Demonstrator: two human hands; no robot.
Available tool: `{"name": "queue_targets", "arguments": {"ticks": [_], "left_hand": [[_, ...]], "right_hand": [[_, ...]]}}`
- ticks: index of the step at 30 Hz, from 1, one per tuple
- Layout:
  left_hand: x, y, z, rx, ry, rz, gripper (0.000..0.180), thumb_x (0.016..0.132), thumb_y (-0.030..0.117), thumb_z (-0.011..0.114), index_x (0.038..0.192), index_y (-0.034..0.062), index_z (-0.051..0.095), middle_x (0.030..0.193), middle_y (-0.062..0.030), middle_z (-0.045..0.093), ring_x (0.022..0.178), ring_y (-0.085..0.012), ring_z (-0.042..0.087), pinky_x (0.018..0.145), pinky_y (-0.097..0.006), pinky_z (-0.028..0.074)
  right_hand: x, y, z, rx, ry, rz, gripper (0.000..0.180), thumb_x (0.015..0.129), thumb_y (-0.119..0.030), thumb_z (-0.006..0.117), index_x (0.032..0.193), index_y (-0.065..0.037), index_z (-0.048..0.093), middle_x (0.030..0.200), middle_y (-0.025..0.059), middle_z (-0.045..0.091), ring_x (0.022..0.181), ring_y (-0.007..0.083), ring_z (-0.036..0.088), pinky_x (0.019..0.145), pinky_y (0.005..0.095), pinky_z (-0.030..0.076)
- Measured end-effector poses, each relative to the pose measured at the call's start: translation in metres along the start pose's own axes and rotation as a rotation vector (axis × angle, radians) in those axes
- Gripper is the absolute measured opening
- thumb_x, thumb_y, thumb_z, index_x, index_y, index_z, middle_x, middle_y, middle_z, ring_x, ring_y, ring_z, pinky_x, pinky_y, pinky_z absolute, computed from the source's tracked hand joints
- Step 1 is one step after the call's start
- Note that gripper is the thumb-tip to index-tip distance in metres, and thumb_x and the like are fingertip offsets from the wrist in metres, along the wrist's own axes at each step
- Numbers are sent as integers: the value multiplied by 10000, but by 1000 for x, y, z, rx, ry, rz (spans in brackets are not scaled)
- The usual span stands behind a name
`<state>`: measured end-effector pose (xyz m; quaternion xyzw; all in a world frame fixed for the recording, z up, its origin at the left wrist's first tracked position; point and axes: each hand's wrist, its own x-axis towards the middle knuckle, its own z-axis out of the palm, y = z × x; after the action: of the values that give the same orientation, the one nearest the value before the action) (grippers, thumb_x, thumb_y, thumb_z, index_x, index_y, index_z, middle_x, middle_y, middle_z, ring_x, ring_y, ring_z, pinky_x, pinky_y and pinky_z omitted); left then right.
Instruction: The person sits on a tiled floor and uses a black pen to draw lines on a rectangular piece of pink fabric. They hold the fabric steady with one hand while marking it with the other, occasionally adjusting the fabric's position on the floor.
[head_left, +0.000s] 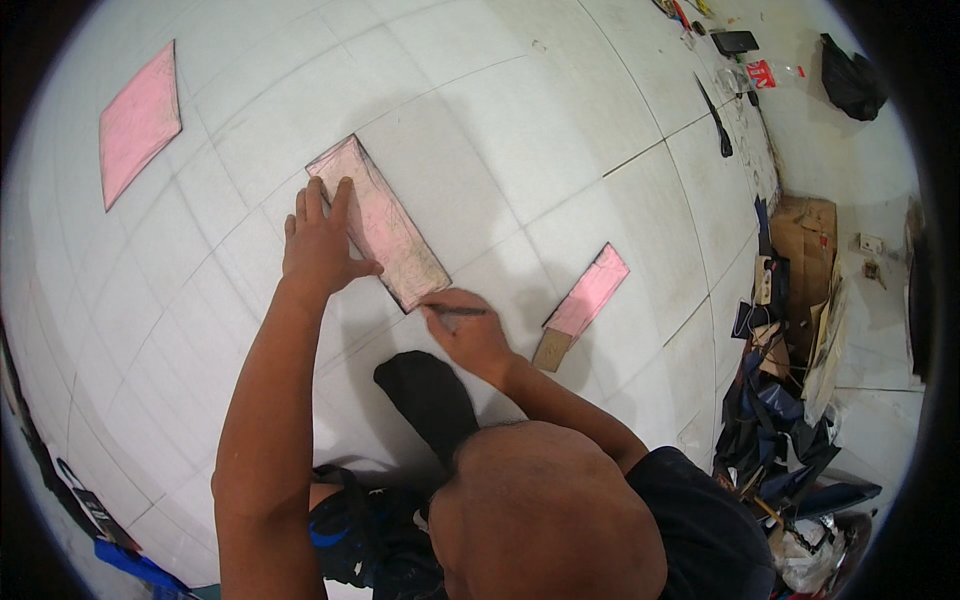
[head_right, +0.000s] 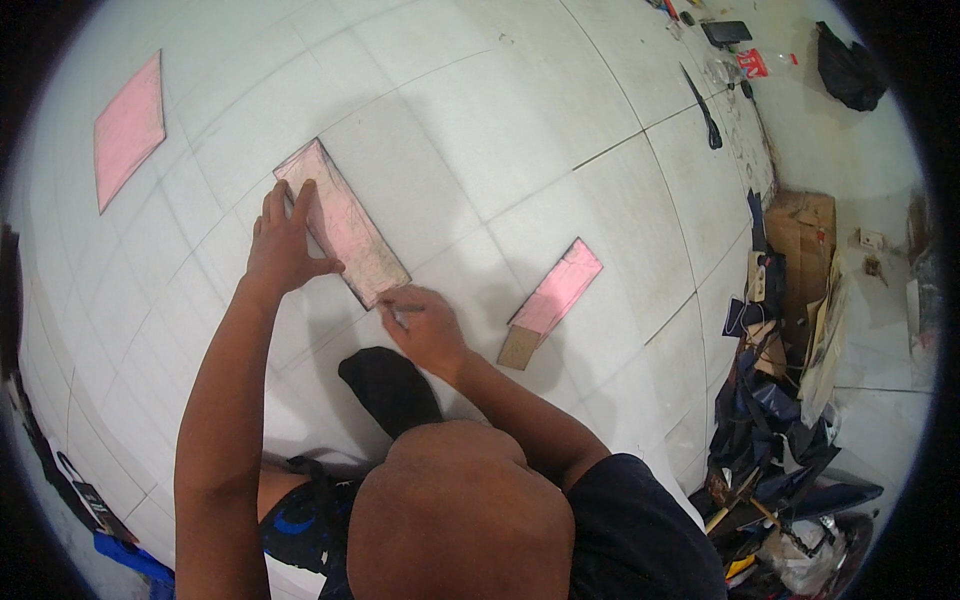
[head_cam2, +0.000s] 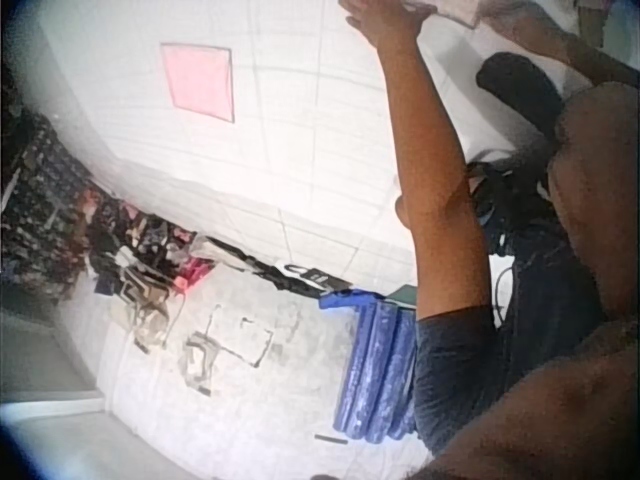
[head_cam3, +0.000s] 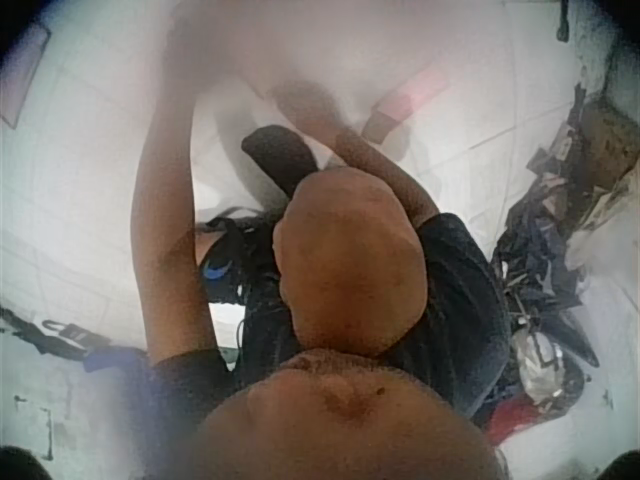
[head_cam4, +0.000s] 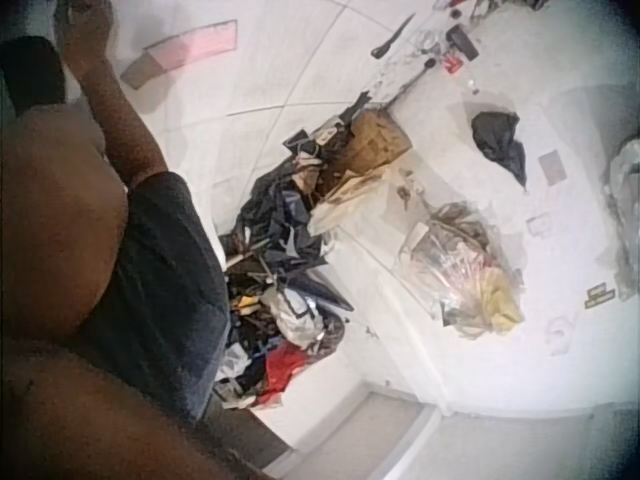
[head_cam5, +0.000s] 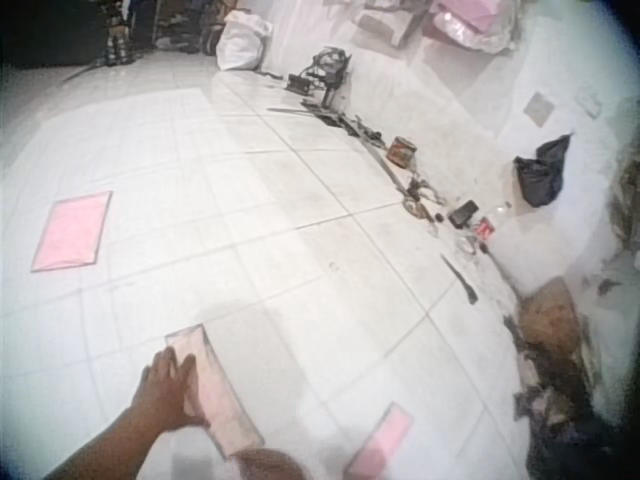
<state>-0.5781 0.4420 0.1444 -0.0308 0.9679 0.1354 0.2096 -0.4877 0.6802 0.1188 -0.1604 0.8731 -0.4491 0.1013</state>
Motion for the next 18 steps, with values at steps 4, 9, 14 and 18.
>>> {"name": "queue_targets", "arguments": {"ticks": [4,9,14,18], "left_hand": [[-1,-1,0,7,11,7,1321,565,395,1021,1637,171,284,1651,-281,240,1529,-440,290,1209,-561,345],[2,0,-3,-13,-55,-17,1319,587,437,1000,1648,181,259,1686,-222,191,1568,-390,212,1218,-577,325],[2,-3,-1,-10,-44,-14,1324,591,438,999,1651,182,248,1687,-226,189,1567,-393,212,1223,-579,315],[2,1,-3,15,-66,-31,1326,598,441,997,1655,185,237,1686,-230,194,1572,-392,202,1230,-572,308]], "right_hand": [[5,13,-23,-35,57,212,180,972,-130,705,1078,11,739,1063,166,745,922,289,738,804,367,571],[-6,0,-19,35,-33,156,202,966,-173,702,1079,-10,741,1072,167,742,941,322,725,827,403,568],[-9,-13,5,9,6,49,169,947,-156,693,1039,-26,749,1005,141,760,950,346,713,857,436,540],[-8,-7,9,6,-1,48,183,949,-170,691,1036,-19,747,994,141,762,944,347,715,861,437,533]]}}
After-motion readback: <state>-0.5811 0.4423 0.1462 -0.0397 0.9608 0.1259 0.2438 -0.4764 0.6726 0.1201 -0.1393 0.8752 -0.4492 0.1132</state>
